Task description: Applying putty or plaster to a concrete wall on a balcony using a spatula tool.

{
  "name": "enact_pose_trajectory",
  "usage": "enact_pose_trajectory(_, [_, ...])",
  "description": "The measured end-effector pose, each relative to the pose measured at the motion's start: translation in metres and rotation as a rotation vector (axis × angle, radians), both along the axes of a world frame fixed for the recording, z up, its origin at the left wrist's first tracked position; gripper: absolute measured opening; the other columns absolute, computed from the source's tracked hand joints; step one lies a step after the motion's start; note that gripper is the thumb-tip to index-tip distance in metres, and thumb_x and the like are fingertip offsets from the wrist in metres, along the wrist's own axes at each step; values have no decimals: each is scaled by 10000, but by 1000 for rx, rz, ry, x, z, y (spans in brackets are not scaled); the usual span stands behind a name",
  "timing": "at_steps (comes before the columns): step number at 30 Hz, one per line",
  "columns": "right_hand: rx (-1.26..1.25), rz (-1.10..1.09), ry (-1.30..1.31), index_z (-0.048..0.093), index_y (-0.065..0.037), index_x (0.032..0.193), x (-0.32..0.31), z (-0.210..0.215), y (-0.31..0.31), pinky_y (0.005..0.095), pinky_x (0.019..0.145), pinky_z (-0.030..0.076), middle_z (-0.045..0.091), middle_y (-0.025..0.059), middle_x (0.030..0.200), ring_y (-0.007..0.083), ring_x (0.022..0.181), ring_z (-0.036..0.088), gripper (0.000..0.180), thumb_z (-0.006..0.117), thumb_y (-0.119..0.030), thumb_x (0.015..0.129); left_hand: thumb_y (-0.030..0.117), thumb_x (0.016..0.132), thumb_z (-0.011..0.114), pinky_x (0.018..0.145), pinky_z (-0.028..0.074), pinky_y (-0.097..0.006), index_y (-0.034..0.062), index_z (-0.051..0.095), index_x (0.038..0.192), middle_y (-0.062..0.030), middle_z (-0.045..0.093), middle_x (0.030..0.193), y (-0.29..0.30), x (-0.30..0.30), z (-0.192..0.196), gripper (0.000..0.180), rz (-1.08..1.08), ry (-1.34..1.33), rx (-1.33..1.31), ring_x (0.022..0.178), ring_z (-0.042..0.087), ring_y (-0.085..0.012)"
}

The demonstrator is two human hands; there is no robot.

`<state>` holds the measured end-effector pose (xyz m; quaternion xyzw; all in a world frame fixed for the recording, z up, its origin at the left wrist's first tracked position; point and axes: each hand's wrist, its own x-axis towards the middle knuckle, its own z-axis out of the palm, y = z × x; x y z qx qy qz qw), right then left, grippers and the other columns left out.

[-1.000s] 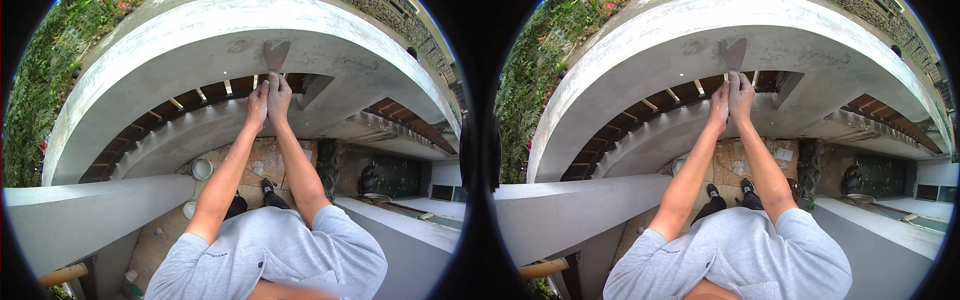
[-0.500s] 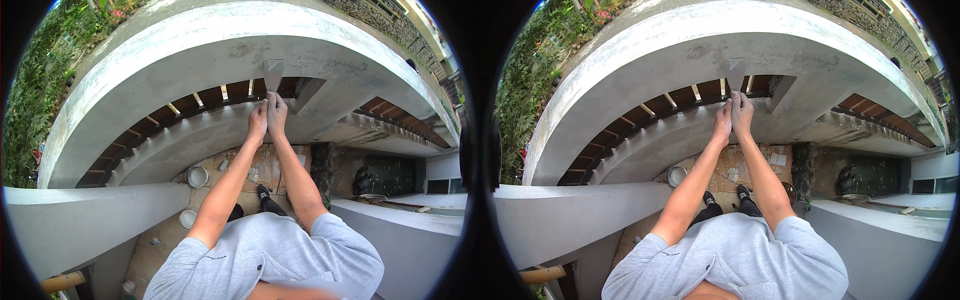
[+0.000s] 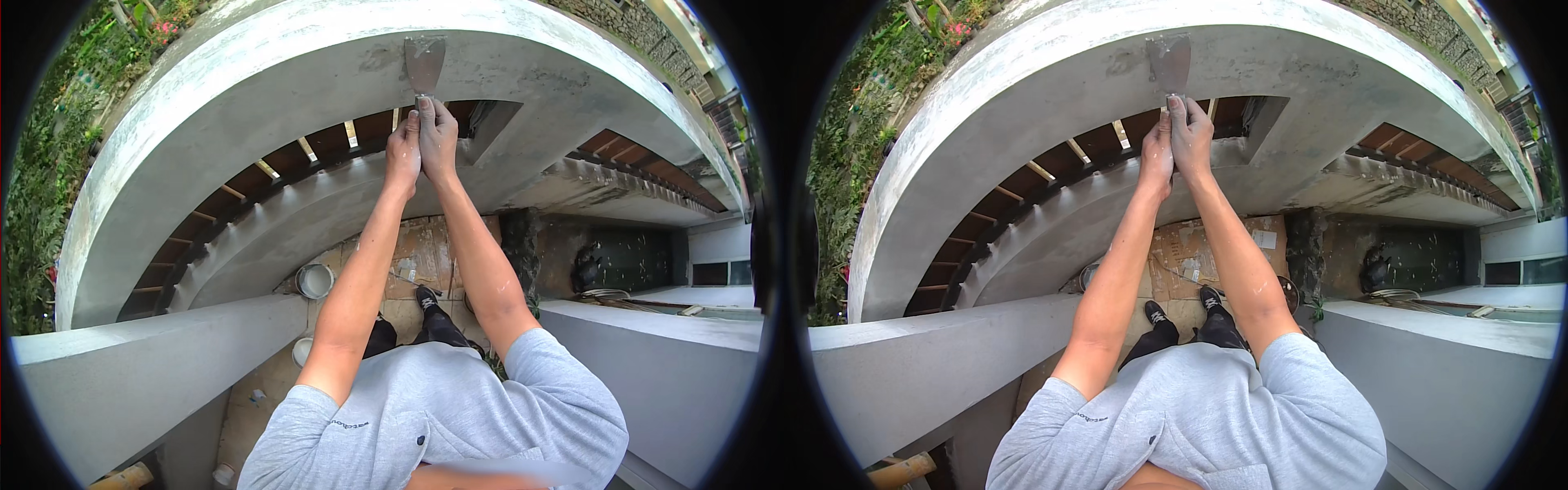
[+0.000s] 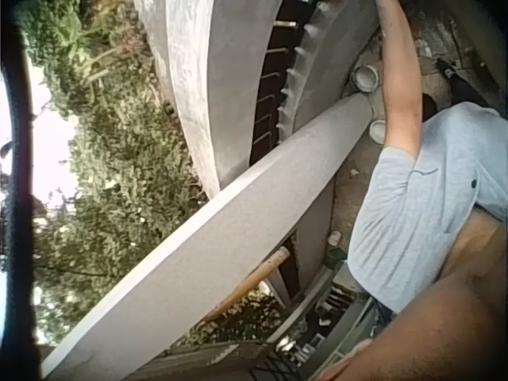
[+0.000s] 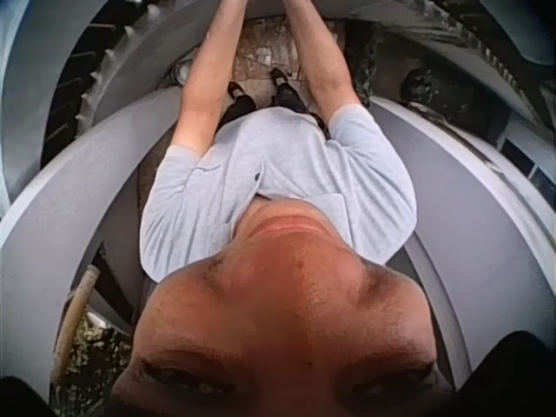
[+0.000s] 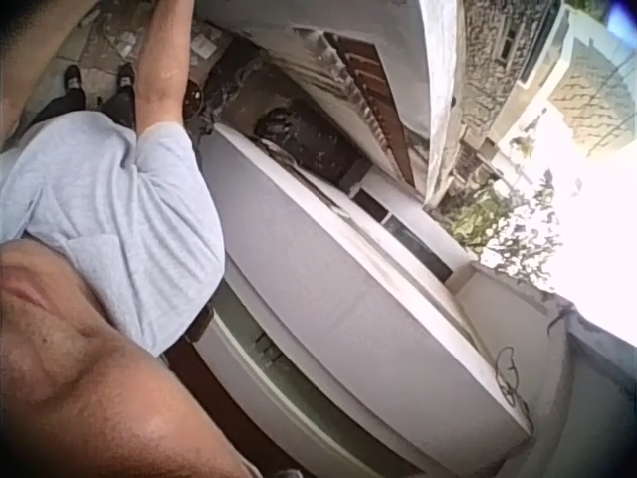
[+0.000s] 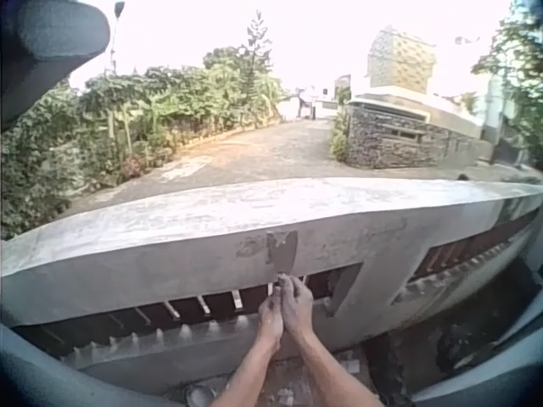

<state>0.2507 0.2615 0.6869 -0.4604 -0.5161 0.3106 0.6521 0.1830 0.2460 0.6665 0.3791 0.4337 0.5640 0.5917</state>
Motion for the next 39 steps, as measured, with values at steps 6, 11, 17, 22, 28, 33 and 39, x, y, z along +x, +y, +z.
enact_pose_trajectory(6, [-57, -23, -19, 558, 28, 829, -4, -18, -11, 282, 538, 358, 455, 20, 629, 86, 636, 377, 331, 522, -266, 975, 522, 967, 431, 817, 433, -305, -24, 606, 1062, -123, 638, 968, -13, 4, -11, 581, 43, 20, -63, 879, 549, -161])
enact_pose_trajectory(11, [-36, 16, -14, 547, 27, 814, 0, -4, -17, 281, 541, 359, 448, 14, 627, 82, 642, 374, 343, 519, -274, 977, 513, 975, 415, 816, 437, -319, -25, 601, 1094, -133, 642, 995, -21, 3, 1, 582, 32, 62, 18, 885, 554, -173])
enact_pose_trajectory(17, [-6, 39, 27, 525, 30, 819, -1, 15, -7, 277, 559, 373, 459, 25, 635, 90, 648, 372, 358, 520, -290, 979, 501, 983, 405, 809, 435, -308, -23, 602, 1044, -123, 634, 952, -5, -2, 13, 563, -67, 20, 33, 874, 548, -166])
enact_pose_trajectory(22, [-31, -56, 14, 543, 24, 790, 3, -29, -20, 294, 533, 368, 444, 27, 610, 91, 621, 361, 363, 542, -294, 964, 502, 989, 386, 788, 430, -307, -21, 600, 1034, -95, 615, 916, -23, 16, -25, 566, 76, 113, -60, 839, 515, -161])
enact_pose_trajectory(28, [-71, -15, -70, 548, 19, 790, 16, -12, -13, 304, 524, 363, 436, 55, 596, 94, 612, 362, 366, 552, -308, 955, 531, 978, 385, 821, 432, -304, -10, 590, 1079, -90, 623, 949, -17, 19, -5, 587, -10, -19, -43, 887, 539, -157])
enact_pose_trajectory(33, [-29, -84, -140, 559, 32, 805, 22, 0, 1, 317, 523, 376, 462, 105, 589, 123, 591, 361, 403, 573, -348, 939, 550, 970, 379, 778, 469, -309, 3, 581, 1099, -79, 624, 984, -7, 23, 15, 597, -74, -128, -85, 902, 559, -140])
enact_pose_trajectory(39, [-25, -28, -300, 551, 17, 818, 57, 30, -21, 249, 525, 336, 442, -11, 635, 61, 629, 356, 337, 583, -292, 948, 571, 964, 355, 888, 448, -310, 23, 515, 1263, -78, 584, 1153, -22, 62, 20, 644, -72, -262, -29, 1042, 535, -150])
